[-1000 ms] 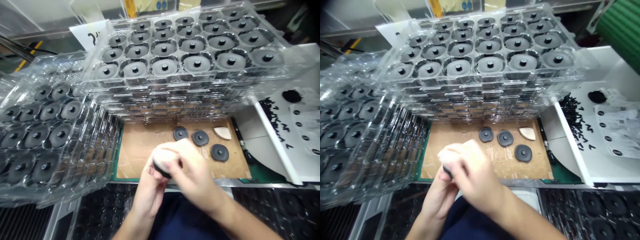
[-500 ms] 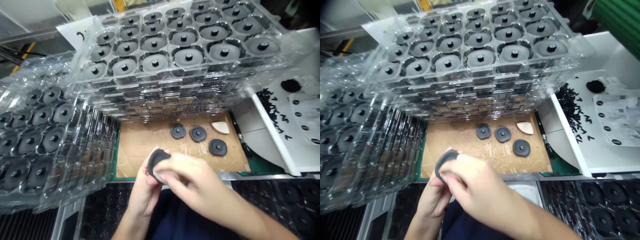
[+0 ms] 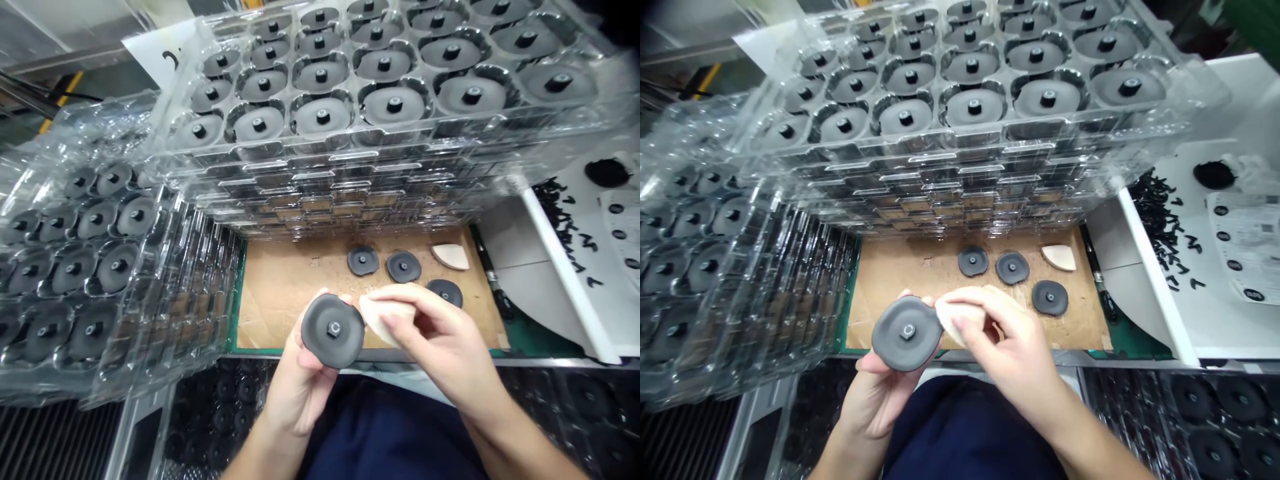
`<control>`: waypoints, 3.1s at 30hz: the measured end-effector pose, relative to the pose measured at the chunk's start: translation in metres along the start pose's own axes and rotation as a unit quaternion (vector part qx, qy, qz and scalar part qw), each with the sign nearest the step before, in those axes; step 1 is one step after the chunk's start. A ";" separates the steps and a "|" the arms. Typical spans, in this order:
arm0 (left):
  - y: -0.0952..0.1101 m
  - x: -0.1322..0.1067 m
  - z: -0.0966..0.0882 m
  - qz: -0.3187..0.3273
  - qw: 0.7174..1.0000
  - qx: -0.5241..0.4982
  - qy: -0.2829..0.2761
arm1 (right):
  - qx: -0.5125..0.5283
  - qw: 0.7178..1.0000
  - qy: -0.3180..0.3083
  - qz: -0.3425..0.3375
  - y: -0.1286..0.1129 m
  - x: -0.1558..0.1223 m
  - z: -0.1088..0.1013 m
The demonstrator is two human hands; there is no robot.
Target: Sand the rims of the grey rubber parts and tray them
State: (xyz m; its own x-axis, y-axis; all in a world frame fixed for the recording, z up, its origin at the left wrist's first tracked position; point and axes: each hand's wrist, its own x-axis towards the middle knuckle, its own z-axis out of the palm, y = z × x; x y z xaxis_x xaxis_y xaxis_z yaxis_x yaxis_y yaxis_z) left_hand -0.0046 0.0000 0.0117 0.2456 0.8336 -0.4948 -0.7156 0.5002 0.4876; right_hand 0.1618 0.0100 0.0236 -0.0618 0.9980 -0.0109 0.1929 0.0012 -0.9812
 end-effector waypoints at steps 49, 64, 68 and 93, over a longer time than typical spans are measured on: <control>0.000 0.013 -0.002 -0.056 0.994 -0.065 0.063 | 0.122 0.966 -0.016 0.227 0.051 -0.015 0.018; -0.004 0.009 -0.005 -0.002 0.999 0.008 0.040 | 0.054 0.986 0.066 0.144 0.031 -0.005 0.011; -0.012 0.007 -0.001 0.052 0.997 0.036 0.055 | -0.076 0.992 0.102 -0.022 0.001 0.006 0.020; 0.002 -0.001 0.002 0.057 0.998 0.010 0.008 | 0.123 0.967 0.032 0.220 -0.006 -0.016 0.003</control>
